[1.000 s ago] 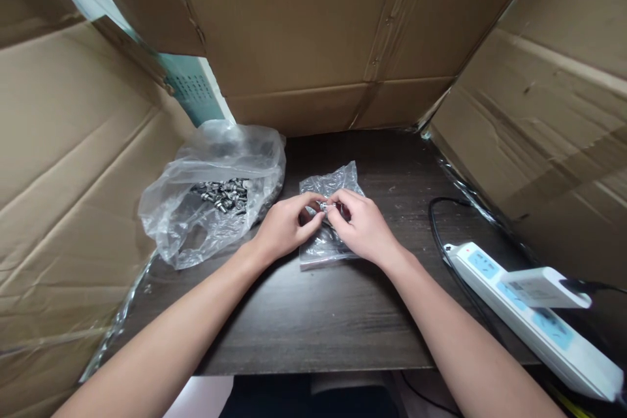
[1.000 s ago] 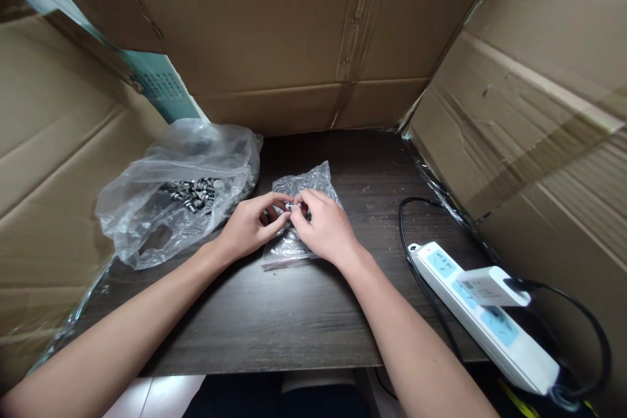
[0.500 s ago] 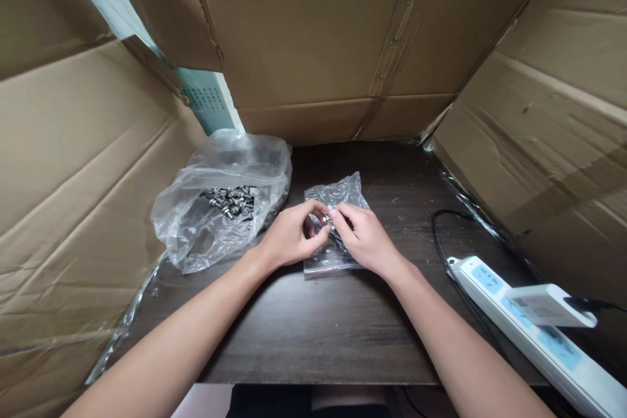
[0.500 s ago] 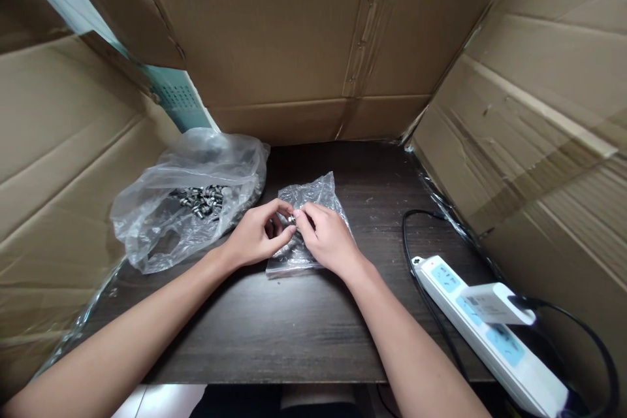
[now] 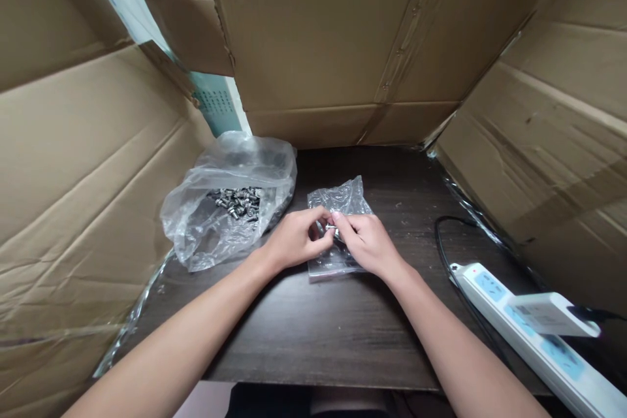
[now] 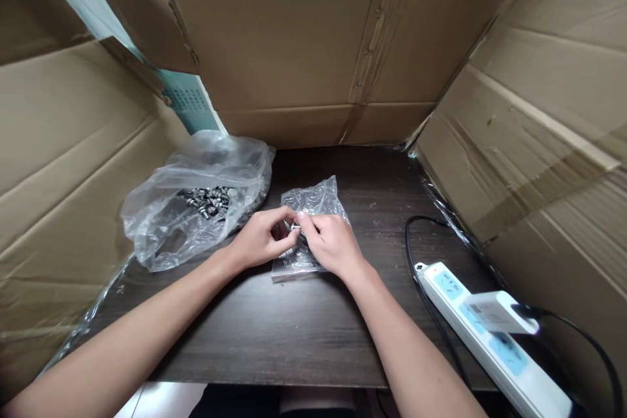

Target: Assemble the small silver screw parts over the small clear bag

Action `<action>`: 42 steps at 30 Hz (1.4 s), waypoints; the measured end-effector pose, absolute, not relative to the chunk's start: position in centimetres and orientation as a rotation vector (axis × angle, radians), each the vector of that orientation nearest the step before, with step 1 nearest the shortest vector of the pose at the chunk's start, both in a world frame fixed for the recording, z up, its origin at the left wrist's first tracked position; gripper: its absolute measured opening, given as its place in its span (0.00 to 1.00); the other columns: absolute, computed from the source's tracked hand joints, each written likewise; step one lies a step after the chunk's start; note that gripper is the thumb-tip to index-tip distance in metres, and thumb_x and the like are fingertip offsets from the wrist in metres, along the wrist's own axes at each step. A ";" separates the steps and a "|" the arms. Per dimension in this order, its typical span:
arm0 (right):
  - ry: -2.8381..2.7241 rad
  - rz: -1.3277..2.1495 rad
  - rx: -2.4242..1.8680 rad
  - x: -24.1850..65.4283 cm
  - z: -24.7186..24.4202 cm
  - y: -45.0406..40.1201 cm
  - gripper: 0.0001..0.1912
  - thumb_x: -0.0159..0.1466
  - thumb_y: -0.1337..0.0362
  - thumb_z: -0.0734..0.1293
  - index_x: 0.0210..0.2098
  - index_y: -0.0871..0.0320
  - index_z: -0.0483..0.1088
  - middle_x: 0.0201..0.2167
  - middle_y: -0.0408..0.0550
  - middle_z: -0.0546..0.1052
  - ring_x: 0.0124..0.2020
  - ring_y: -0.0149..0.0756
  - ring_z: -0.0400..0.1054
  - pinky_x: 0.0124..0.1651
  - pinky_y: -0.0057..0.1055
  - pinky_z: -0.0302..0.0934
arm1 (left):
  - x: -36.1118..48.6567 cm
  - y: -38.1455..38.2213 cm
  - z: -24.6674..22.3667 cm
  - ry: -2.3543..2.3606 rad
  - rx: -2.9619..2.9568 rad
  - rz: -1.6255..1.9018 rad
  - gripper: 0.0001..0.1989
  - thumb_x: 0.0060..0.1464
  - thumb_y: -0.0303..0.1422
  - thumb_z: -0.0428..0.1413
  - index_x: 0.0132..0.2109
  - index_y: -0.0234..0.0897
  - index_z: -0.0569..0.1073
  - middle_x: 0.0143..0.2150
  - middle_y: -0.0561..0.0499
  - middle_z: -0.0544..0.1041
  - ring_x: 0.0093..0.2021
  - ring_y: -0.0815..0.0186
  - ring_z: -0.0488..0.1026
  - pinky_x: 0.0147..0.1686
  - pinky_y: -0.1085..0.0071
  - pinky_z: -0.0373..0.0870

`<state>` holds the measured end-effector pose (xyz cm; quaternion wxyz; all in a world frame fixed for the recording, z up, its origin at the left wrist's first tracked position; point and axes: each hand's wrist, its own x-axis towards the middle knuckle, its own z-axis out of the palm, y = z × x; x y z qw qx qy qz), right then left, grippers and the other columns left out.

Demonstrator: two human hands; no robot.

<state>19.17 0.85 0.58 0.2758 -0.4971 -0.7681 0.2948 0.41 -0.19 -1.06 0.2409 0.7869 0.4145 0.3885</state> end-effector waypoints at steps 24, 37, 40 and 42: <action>-2.027 0.616 -1.063 19.6 0.2 1.3 0.14 0.62 0.71 0.62 0.43 0.57 0.76 0.32 0.43 0.72 0.28 0.31 0.63 0.35 0.31 0.60 | 0.0 0.1 -0.9 1.270 2.178 1.142 0.05 0.61 0.32 0.56 0.43 0.36 0.74 0.35 0.53 0.78 0.27 0.72 0.72 0.31 0.75 0.67; -1.938 0.559 -1.024 19.3 0.7 0.9 0.15 0.61 0.72 0.62 0.42 0.56 0.78 0.39 0.48 0.73 0.32 0.33 0.65 0.36 0.32 0.63 | 0.1 0.4 -1.0 1.284 2.199 1.108 0.07 0.64 0.33 0.55 0.46 0.36 0.74 0.36 0.52 0.79 0.28 0.71 0.73 0.32 0.74 0.68; -1.944 0.595 -1.037 19.3 0.8 0.8 0.13 0.62 0.71 0.62 0.39 0.56 0.78 0.39 0.48 0.73 0.32 0.33 0.66 0.36 0.32 0.63 | 0.2 0.4 -1.0 1.304 2.212 1.093 0.08 0.63 0.33 0.55 0.46 0.36 0.74 0.36 0.52 0.79 0.29 0.70 0.74 0.32 0.74 0.68; -1.914 0.600 -1.010 19.2 0.9 0.8 0.12 0.61 0.71 0.62 0.33 0.57 0.77 0.37 0.48 0.72 0.32 0.34 0.66 0.35 0.33 0.63 | 0.2 0.4 -1.0 1.324 2.205 1.091 0.08 0.63 0.33 0.55 0.46 0.36 0.74 0.36 0.52 0.79 0.29 0.70 0.74 0.32 0.74 0.68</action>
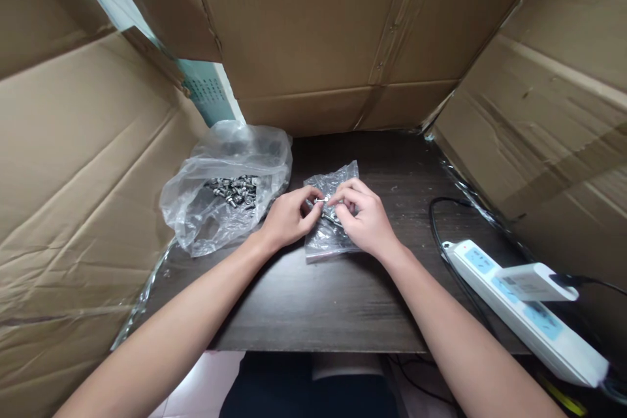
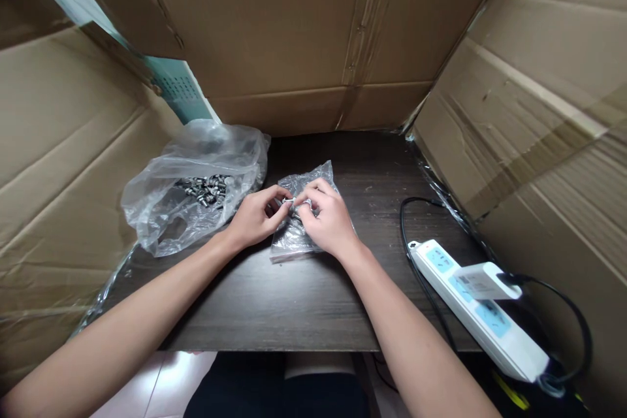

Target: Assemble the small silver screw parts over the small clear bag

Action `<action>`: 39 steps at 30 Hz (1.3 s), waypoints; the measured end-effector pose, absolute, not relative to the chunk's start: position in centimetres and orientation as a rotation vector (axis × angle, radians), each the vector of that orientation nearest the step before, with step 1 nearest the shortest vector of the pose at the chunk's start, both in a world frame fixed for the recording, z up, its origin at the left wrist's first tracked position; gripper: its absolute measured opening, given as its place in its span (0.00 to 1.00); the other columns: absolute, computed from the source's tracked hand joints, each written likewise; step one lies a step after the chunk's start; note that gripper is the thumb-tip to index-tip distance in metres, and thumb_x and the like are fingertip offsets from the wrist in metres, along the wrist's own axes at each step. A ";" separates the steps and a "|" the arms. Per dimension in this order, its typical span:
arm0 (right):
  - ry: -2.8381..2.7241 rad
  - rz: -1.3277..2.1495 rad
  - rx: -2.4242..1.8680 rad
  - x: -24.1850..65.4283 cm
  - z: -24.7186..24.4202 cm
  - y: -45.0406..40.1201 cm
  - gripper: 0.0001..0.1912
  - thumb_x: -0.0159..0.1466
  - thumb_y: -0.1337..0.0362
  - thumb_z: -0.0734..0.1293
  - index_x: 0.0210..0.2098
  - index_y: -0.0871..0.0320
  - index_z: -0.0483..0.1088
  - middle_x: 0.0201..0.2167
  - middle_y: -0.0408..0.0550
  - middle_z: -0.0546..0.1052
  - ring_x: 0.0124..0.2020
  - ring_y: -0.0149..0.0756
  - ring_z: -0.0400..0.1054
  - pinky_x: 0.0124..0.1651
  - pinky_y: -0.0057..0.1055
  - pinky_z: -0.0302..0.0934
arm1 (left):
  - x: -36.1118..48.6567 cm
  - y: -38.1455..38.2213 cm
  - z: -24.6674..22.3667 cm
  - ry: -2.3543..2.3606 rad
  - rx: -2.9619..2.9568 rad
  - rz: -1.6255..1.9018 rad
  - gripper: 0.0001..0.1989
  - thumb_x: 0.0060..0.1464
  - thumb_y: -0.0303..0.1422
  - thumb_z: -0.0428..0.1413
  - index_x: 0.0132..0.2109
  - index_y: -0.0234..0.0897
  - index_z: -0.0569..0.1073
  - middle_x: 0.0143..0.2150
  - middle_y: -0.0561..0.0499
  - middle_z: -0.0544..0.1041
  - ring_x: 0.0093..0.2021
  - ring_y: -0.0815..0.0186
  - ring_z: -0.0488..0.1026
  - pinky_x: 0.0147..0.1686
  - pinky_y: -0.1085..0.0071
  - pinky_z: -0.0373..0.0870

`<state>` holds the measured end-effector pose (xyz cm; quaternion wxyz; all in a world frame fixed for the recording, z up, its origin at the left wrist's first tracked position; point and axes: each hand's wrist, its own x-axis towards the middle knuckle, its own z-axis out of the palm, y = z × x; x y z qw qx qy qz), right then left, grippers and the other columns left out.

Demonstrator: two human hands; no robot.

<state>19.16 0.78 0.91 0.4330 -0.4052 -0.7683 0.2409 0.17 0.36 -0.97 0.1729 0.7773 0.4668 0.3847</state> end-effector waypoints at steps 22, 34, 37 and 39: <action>-2.007 0.635 -1.166 19.1 0.4 1.0 0.08 0.63 0.70 0.62 0.36 0.57 0.74 0.41 0.48 0.73 0.33 0.33 0.66 0.41 0.34 0.62 | 0.2 0.1 -0.8 1.350 2.163 1.097 0.07 0.64 0.33 0.55 0.47 0.37 0.74 0.34 0.52 0.79 0.28 0.70 0.74 0.30 0.75 0.69; -2.012 0.683 -1.162 19.2 0.4 1.0 0.11 0.68 0.67 0.60 0.36 0.56 0.73 0.42 0.49 0.74 0.40 0.37 0.70 0.45 0.35 0.62 | 0.3 0.2 -1.1 1.277 2.148 1.148 0.08 0.62 0.33 0.58 0.47 0.37 0.74 0.36 0.52 0.80 0.29 0.71 0.76 0.31 0.76 0.71; -2.006 0.710 -1.202 19.3 0.5 1.1 0.13 0.69 0.66 0.58 0.33 0.56 0.73 0.40 0.48 0.74 0.41 0.37 0.70 0.47 0.36 0.61 | 0.3 0.1 -1.1 1.273 2.154 1.155 0.08 0.62 0.33 0.58 0.47 0.37 0.74 0.36 0.53 0.80 0.29 0.71 0.76 0.31 0.77 0.71; -1.985 0.721 -1.187 19.3 0.6 1.0 0.13 0.70 0.65 0.58 0.35 0.56 0.73 0.40 0.48 0.74 0.42 0.37 0.70 0.48 0.36 0.61 | 0.3 0.1 -1.1 1.266 2.150 1.155 0.08 0.61 0.33 0.59 0.47 0.37 0.74 0.36 0.53 0.80 0.29 0.72 0.76 0.31 0.77 0.71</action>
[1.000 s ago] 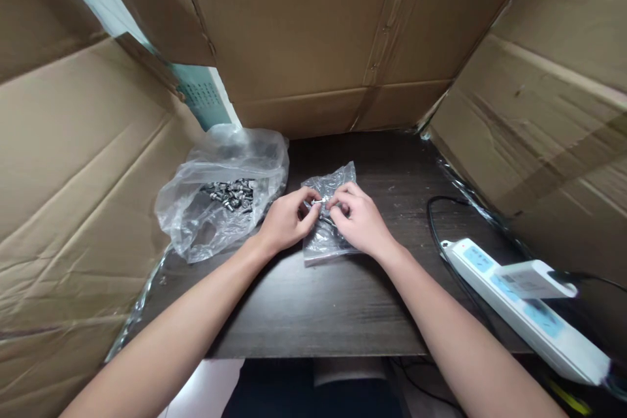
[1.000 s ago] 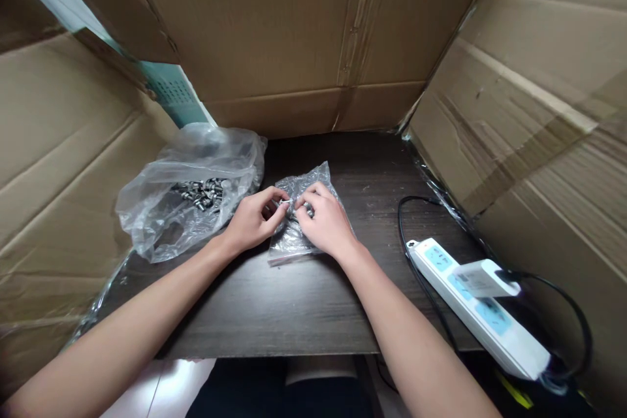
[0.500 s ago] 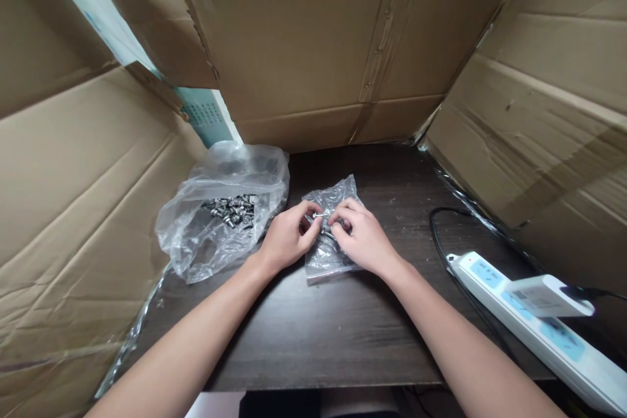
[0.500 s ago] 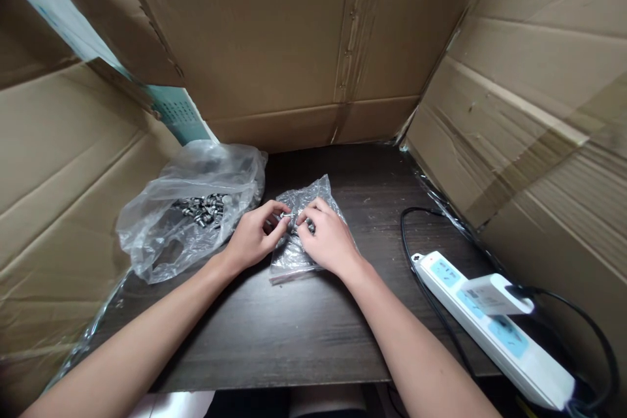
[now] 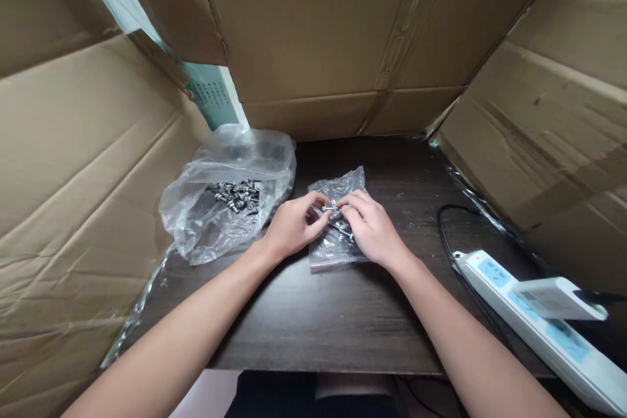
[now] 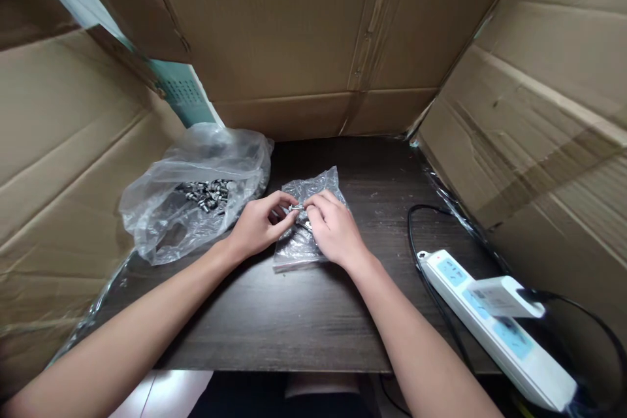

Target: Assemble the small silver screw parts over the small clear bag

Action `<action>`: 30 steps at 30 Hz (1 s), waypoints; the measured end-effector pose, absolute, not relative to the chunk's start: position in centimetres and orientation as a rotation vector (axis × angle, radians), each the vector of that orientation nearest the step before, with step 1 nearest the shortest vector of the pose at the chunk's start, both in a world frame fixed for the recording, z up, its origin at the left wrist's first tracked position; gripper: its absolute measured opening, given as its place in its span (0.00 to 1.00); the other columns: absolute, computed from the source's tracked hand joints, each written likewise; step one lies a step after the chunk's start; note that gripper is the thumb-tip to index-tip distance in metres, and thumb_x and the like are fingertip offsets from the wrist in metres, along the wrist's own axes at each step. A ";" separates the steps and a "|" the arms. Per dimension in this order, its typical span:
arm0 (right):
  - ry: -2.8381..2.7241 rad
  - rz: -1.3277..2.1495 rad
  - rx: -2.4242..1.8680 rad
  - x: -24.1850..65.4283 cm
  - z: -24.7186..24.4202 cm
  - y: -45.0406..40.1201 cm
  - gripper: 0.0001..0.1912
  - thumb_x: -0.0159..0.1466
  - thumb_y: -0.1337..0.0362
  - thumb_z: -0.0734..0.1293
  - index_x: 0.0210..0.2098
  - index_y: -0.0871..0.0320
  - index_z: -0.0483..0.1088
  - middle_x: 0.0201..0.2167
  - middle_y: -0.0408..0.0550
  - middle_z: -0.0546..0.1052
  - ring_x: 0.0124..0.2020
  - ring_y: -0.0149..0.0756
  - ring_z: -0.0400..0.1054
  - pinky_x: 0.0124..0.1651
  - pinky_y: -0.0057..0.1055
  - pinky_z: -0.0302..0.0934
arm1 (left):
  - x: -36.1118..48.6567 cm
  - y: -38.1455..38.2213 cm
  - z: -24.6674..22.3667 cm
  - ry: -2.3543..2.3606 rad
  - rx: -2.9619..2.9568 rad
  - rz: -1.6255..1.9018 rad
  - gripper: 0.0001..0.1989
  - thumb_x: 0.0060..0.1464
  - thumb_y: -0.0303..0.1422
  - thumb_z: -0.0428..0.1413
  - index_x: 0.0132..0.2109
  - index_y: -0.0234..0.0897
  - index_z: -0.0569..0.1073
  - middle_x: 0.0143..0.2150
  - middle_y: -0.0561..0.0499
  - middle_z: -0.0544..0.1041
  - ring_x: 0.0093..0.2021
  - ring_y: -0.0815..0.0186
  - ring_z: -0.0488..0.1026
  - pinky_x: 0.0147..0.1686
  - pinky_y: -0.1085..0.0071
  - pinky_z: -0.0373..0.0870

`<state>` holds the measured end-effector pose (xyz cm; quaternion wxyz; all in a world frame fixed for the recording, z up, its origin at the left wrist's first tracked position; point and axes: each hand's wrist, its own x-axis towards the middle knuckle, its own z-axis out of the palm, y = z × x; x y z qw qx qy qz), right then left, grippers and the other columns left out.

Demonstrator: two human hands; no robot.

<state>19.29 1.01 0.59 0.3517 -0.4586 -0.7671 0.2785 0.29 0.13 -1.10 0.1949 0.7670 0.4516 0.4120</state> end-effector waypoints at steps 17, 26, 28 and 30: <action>-1.913 0.561 -1.175 19.4 1.0 1.1 0.10 0.68 0.62 0.62 0.32 0.57 0.71 0.35 0.47 0.73 0.33 0.34 0.66 0.37 0.33 0.60 | 0.3 0.1 -0.9 1.250 2.167 1.226 0.10 0.62 0.33 0.59 0.49 0.36 0.76 0.39 0.51 0.82 0.30 0.72 0.76 0.32 0.76 0.73; -1.948 0.584 -1.165 19.3 1.0 1.1 0.10 0.68 0.62 0.63 0.32 0.57 0.71 0.35 0.47 0.73 0.33 0.34 0.67 0.39 0.33 0.60 | 0.4 0.1 -0.8 1.281 2.196 1.145 0.07 0.60 0.31 0.59 0.45 0.35 0.75 0.36 0.52 0.79 0.27 0.73 0.73 0.31 0.75 0.70; -1.948 0.592 -1.169 19.3 0.9 1.1 0.10 0.68 0.62 0.63 0.32 0.57 0.72 0.35 0.47 0.73 0.34 0.34 0.67 0.39 0.33 0.60 | 0.4 0.2 -0.9 1.287 2.210 1.125 0.08 0.60 0.32 0.58 0.45 0.35 0.76 0.36 0.52 0.79 0.28 0.72 0.73 0.31 0.74 0.69; -1.951 0.594 -1.173 19.3 0.8 1.2 0.10 0.68 0.62 0.63 0.32 0.57 0.72 0.34 0.47 0.73 0.34 0.34 0.67 0.38 0.33 0.60 | 0.4 0.3 -1.0 1.283 2.230 1.112 0.08 0.60 0.32 0.58 0.46 0.35 0.76 0.36 0.51 0.79 0.29 0.71 0.73 0.32 0.74 0.69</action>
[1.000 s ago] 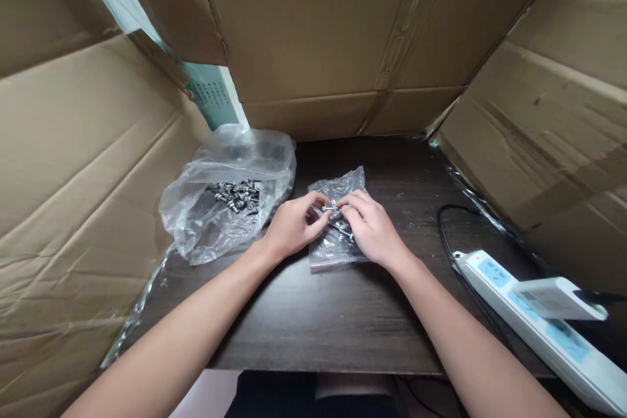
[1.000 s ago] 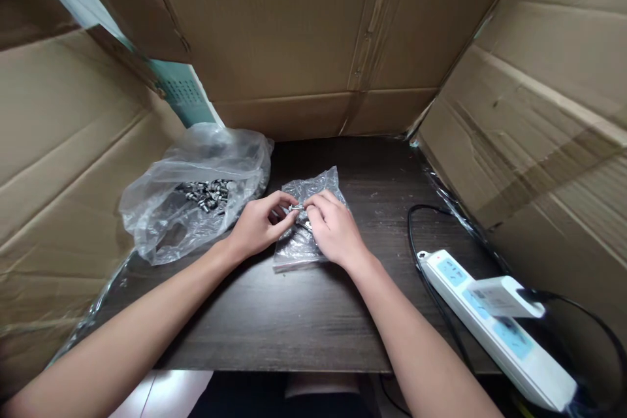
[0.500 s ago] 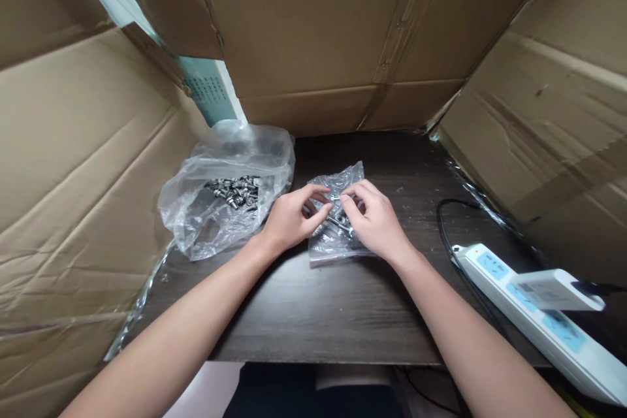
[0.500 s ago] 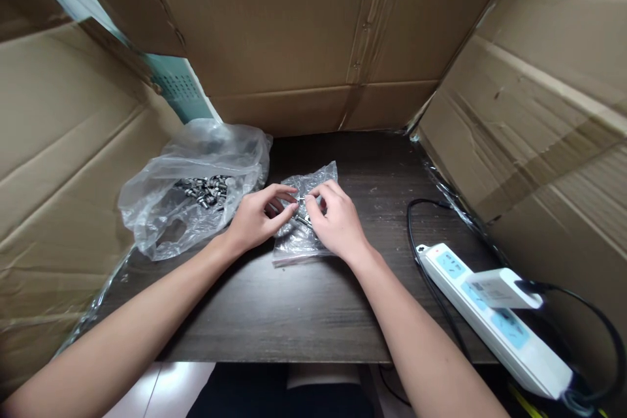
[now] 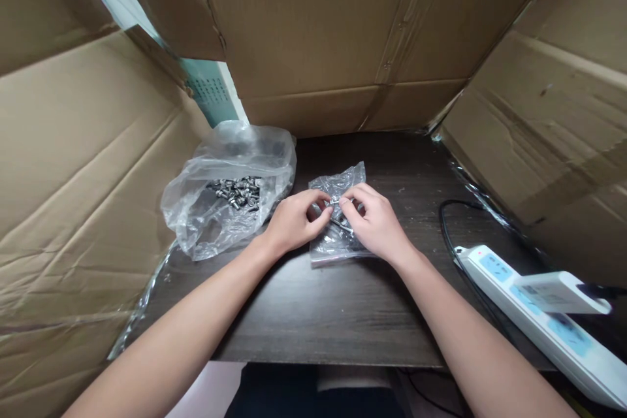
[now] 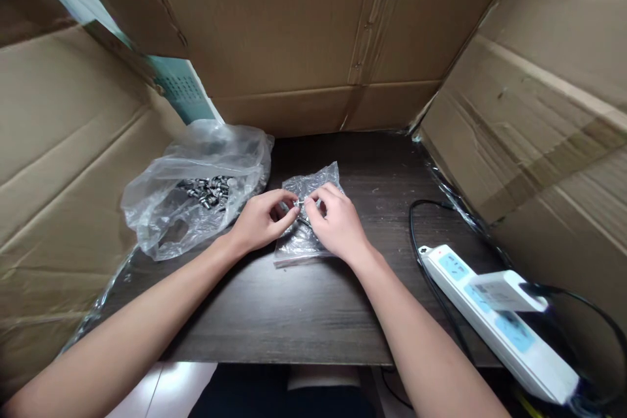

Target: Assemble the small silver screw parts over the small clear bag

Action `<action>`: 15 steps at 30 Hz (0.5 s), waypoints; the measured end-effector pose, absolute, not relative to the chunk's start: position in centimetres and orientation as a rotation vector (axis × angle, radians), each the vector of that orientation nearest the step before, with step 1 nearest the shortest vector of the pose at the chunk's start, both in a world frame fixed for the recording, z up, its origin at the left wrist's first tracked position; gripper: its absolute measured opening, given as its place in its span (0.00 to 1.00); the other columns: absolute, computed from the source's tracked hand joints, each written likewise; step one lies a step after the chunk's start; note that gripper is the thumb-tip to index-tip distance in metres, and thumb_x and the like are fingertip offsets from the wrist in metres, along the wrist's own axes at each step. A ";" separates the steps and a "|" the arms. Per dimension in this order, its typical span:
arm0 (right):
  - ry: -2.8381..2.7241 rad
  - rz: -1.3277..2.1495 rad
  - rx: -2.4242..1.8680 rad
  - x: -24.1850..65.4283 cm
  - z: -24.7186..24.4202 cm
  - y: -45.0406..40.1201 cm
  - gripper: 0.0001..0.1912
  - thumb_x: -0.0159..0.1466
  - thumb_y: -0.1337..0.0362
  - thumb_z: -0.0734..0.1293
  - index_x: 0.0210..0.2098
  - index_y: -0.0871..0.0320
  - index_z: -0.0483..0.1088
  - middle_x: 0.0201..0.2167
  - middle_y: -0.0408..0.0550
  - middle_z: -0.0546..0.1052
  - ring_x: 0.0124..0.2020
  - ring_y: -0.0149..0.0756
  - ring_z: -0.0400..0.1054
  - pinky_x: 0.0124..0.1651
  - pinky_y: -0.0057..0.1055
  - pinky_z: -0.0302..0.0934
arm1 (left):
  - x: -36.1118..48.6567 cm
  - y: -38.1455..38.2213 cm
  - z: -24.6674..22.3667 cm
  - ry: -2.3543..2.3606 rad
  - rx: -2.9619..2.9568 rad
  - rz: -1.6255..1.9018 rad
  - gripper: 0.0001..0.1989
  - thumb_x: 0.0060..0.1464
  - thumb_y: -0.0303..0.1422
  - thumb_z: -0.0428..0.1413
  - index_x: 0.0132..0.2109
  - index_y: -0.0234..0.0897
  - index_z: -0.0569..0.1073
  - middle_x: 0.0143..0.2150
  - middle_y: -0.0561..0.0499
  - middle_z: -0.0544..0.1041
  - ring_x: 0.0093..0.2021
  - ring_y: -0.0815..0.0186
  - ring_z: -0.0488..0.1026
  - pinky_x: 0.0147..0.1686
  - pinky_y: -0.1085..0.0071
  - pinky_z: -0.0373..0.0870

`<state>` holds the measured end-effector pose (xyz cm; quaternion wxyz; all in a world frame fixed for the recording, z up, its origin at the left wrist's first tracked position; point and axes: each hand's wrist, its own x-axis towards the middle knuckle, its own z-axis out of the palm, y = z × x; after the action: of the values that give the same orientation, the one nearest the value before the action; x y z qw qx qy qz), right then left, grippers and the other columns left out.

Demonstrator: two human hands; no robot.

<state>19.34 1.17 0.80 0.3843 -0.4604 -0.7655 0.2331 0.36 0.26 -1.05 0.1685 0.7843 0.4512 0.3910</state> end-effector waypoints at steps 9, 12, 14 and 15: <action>-1.984 0.603 -1.163 19.3 0.7 1.1 0.11 0.69 0.62 0.63 0.31 0.58 0.71 0.34 0.46 0.73 0.33 0.33 0.67 0.38 0.33 0.59 | 0.3 0.2 -1.1 1.284 2.248 1.068 0.08 0.59 0.32 0.58 0.44 0.34 0.77 0.35 0.51 0.79 0.30 0.69 0.73 0.31 0.73 0.68; -1.992 0.602 -1.161 19.3 0.7 1.1 0.11 0.69 0.62 0.63 0.32 0.58 0.71 0.34 0.45 0.72 0.33 0.33 0.66 0.38 0.32 0.59 | 0.3 0.2 -1.0 1.269 2.258 1.056 0.08 0.60 0.32 0.58 0.44 0.34 0.77 0.36 0.51 0.79 0.30 0.69 0.73 0.32 0.73 0.68; -1.989 0.607 -1.162 19.3 0.7 1.1 0.11 0.69 0.62 0.63 0.32 0.58 0.71 0.34 0.45 0.72 0.33 0.32 0.66 0.38 0.32 0.59 | 0.3 0.2 -1.0 1.255 2.266 1.058 0.07 0.61 0.32 0.57 0.44 0.34 0.77 0.36 0.51 0.79 0.30 0.70 0.73 0.32 0.73 0.68; -1.987 0.613 -1.165 19.3 0.7 1.1 0.11 0.69 0.62 0.63 0.31 0.58 0.71 0.34 0.45 0.72 0.33 0.32 0.66 0.38 0.32 0.58 | 0.3 0.2 -1.0 1.249 2.271 1.061 0.07 0.61 0.32 0.57 0.44 0.34 0.77 0.35 0.51 0.79 0.30 0.70 0.72 0.32 0.73 0.68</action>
<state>19.29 1.14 0.73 0.3698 -0.4542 -0.7745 0.2389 0.34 0.19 -1.01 0.1696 0.7992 0.4395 0.3733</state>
